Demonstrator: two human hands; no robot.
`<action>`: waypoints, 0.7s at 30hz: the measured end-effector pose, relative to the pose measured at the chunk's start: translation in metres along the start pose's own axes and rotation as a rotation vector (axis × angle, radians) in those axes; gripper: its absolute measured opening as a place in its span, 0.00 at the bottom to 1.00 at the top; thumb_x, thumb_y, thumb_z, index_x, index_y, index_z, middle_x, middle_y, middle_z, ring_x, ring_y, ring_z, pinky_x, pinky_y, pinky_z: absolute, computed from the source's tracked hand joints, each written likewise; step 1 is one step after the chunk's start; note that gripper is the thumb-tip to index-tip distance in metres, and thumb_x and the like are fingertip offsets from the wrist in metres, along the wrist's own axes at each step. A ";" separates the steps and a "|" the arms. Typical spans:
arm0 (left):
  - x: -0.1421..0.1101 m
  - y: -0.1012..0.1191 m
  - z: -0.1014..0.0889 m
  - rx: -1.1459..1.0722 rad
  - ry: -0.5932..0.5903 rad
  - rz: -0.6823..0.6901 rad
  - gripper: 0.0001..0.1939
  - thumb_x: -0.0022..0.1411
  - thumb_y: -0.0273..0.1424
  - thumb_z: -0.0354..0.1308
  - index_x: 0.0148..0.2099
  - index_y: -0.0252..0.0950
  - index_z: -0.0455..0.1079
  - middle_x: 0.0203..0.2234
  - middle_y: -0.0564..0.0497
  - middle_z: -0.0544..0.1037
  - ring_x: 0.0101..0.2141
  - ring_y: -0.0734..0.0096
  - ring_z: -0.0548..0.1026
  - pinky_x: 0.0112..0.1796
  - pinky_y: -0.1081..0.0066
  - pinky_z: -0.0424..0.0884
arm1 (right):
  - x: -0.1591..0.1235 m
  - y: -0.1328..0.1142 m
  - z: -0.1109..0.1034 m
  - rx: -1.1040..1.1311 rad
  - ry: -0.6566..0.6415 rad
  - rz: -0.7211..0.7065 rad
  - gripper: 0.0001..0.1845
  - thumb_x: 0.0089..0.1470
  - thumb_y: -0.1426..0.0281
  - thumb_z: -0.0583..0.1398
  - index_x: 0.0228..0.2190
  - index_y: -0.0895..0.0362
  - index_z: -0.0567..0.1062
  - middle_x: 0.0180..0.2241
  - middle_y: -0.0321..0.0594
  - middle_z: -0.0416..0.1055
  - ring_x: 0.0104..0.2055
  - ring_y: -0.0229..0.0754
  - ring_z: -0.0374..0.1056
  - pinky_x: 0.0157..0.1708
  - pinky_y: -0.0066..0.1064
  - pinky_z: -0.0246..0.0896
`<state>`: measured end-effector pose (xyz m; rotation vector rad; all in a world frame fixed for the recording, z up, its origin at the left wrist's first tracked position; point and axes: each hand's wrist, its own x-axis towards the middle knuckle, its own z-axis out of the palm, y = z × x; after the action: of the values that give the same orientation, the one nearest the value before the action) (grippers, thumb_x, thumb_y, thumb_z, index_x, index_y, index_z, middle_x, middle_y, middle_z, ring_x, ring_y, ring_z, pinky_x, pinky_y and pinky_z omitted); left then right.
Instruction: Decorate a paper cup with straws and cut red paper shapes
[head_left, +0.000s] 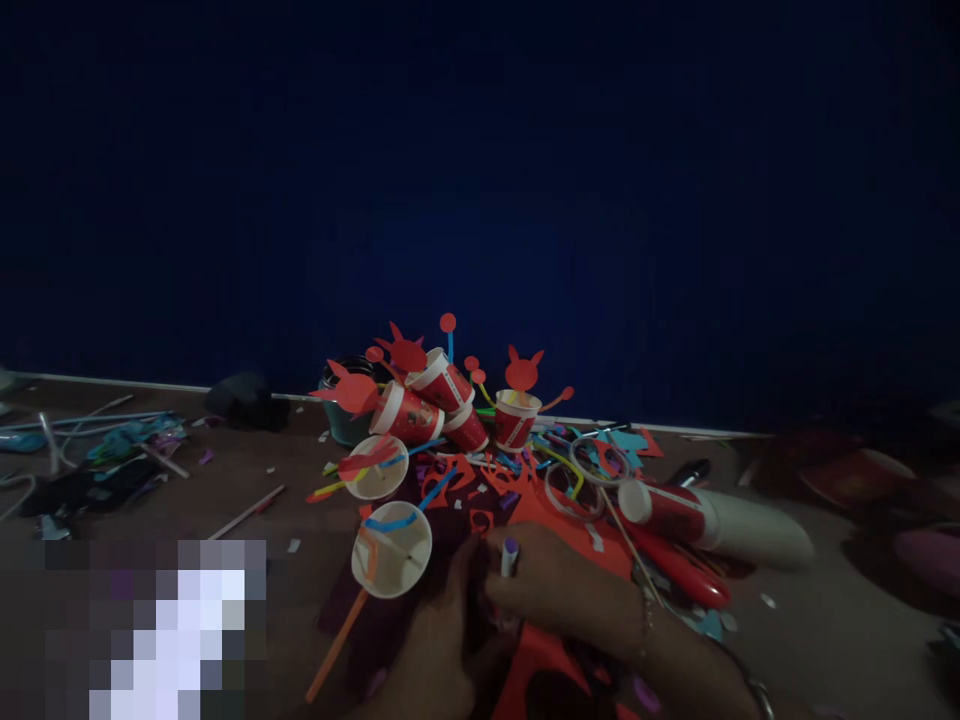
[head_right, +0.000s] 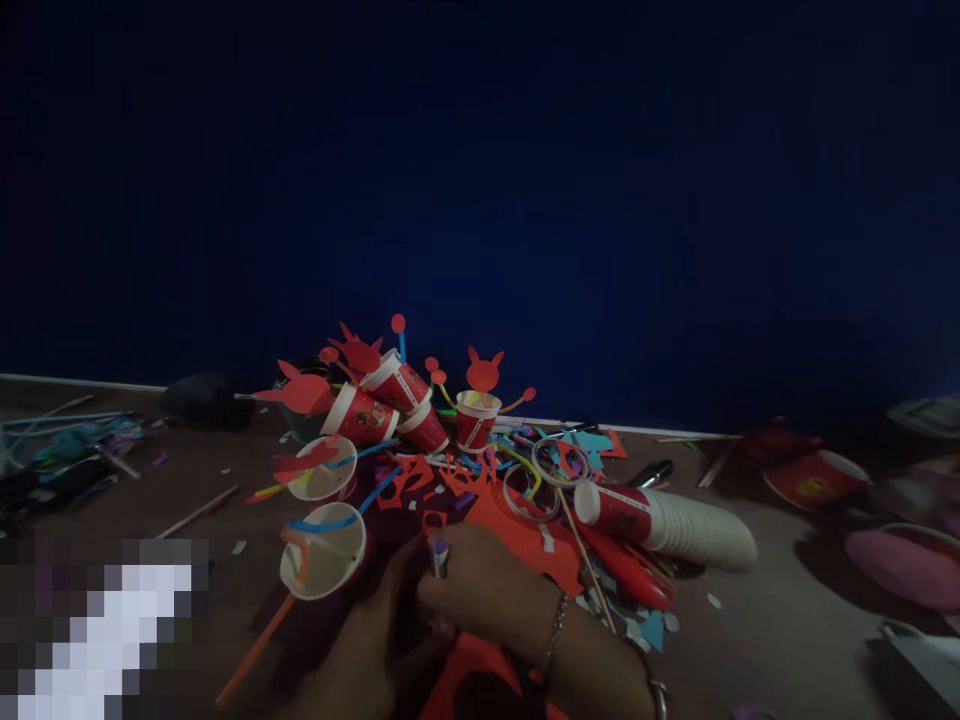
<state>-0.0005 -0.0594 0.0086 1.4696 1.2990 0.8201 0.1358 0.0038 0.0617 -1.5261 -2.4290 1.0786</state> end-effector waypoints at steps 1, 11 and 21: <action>0.000 -0.001 0.001 -0.015 -0.003 0.013 0.39 0.50 0.29 0.58 0.62 0.35 0.45 0.53 0.43 0.68 0.51 0.60 0.67 0.50 0.65 0.63 | 0.000 -0.005 0.001 -0.107 0.035 -0.019 0.07 0.39 0.76 0.55 0.24 0.58 0.72 0.24 0.37 0.73 0.25 0.37 0.65 0.22 0.24 0.52; -0.001 -0.002 -0.001 0.029 0.008 0.047 0.36 0.53 0.32 0.55 0.62 0.36 0.46 0.53 0.42 0.67 0.53 0.60 0.65 0.52 0.63 0.62 | -0.028 0.006 0.025 -0.171 0.221 -0.307 0.08 0.53 0.76 0.51 0.26 0.57 0.68 0.30 0.40 0.70 0.33 0.40 0.64 0.33 0.30 0.58; -0.002 0.000 0.003 0.109 0.086 -0.018 0.36 0.48 0.27 0.56 0.60 0.35 0.52 0.54 0.42 0.66 0.54 0.57 0.63 0.53 0.59 0.59 | -0.026 0.027 0.012 0.558 0.530 0.099 0.14 0.54 0.62 0.51 0.20 0.55 0.65 0.16 0.32 0.63 0.20 0.36 0.61 0.21 0.25 0.56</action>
<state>0.0018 -0.0624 0.0084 1.5196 1.4389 0.8201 0.1645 -0.0168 0.0443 -1.4939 -1.5570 1.0682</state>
